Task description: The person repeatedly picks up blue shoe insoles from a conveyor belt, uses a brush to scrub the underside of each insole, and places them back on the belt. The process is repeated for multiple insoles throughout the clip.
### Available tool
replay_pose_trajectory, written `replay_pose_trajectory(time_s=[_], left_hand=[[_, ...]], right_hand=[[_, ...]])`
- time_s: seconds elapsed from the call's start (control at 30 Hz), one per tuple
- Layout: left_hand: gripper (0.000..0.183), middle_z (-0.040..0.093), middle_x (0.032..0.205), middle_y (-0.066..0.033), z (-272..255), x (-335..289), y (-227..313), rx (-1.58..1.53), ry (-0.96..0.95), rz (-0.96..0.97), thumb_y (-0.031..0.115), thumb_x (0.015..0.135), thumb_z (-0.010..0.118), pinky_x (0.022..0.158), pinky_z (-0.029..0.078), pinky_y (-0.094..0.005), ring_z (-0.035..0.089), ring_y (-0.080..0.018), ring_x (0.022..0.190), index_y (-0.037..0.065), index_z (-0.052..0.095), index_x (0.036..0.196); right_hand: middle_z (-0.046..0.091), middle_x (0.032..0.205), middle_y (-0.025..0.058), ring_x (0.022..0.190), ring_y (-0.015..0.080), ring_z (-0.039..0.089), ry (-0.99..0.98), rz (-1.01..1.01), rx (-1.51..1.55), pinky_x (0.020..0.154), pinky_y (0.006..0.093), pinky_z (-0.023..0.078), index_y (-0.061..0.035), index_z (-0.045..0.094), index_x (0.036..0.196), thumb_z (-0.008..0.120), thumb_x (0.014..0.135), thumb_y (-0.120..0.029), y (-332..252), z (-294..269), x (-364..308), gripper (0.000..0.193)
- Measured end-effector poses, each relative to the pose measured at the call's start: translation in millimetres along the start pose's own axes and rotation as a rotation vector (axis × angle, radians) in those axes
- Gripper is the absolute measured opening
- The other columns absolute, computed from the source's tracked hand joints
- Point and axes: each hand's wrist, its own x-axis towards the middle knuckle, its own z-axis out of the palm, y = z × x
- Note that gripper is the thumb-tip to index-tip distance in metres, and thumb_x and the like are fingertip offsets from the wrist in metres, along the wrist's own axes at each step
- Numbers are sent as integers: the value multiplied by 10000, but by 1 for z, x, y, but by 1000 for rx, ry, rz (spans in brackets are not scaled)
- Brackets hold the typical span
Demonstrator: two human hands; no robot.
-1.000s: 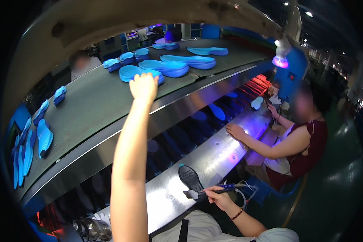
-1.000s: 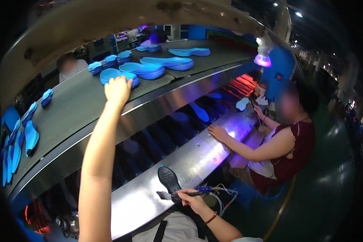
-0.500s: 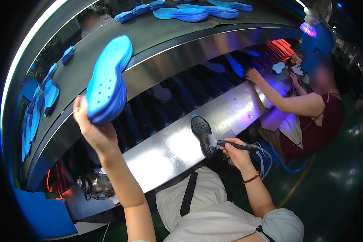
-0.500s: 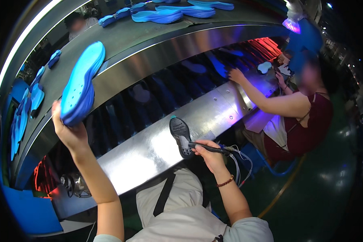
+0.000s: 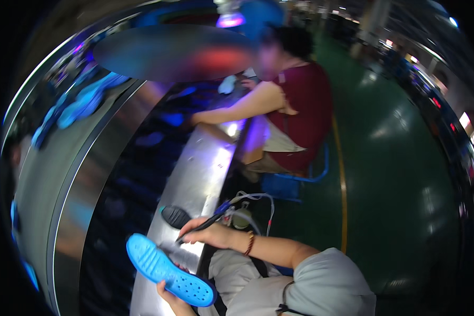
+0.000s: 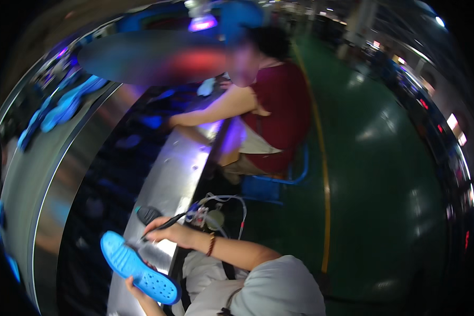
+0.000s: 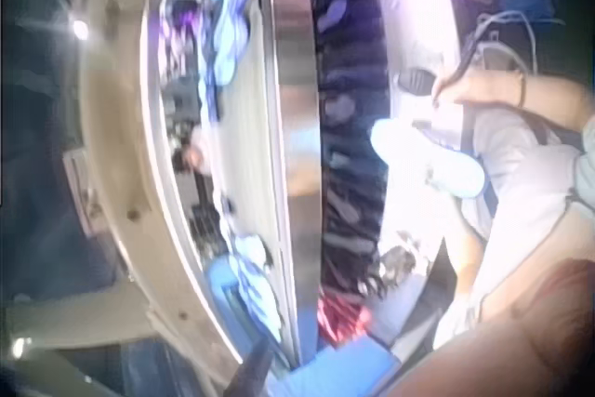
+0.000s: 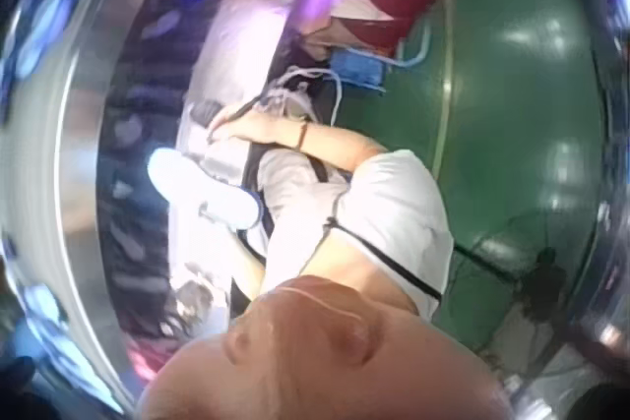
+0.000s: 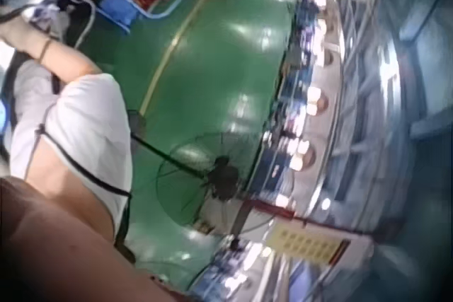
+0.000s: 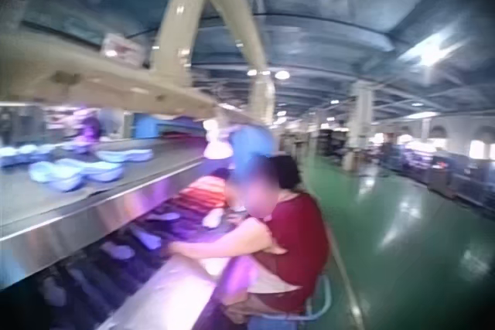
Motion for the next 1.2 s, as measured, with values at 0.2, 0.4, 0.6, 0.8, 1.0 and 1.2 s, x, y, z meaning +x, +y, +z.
replay_pose_trajectory(time_s=[0.2,0.4,0.6,0.8,1.0,1.2], left_hand=[[803,553,1200,-168,95,-14,-11,-68,57,140,720,824,398,880,493,-458,579,-319,1045,163,344,1400],[919,534,1214,-198,101,-17,-10,-240,-156,-33,786,781,306,903,469,-483,563,-345,1059,92,348,1382],[1073,511,1229,-243,106,-33,-10,-320,-390,-64,861,728,212,937,439,-511,544,-379,1082,9,341,1368],[1031,509,1236,-237,121,-44,-14,-262,-193,-31,847,753,150,933,433,-520,542,-373,1089,61,310,1401],[926,464,1322,-140,112,-34,-26,-198,52,67,802,801,168,1015,365,-451,472,-302,1188,116,330,1400],[903,533,1233,-166,88,-29,4,-70,99,277,790,812,179,985,399,-436,524,-315,1122,85,399,1333]], right_hand=[[665,954,81,870,118,612,-212,113,173,792,242,484,17,638,1031,652,822,-74,5,8,4,228],[677,921,101,825,130,628,-165,51,16,763,259,505,29,666,1000,641,822,-44,-6,27,-4,194],[665,916,128,811,167,640,-86,104,136,732,275,528,51,614,1028,603,847,-26,-15,28,-2,197],[662,882,89,757,134,618,25,38,-14,716,250,507,32,629,1013,633,843,-59,-18,36,29,193],[676,862,69,791,87,624,-29,-192,-421,710,207,496,21,672,959,668,816,-42,-16,68,30,156],[681,854,173,783,269,684,-332,-535,-870,704,312,532,16,677,886,682,742,-58,-17,85,-19,162]])
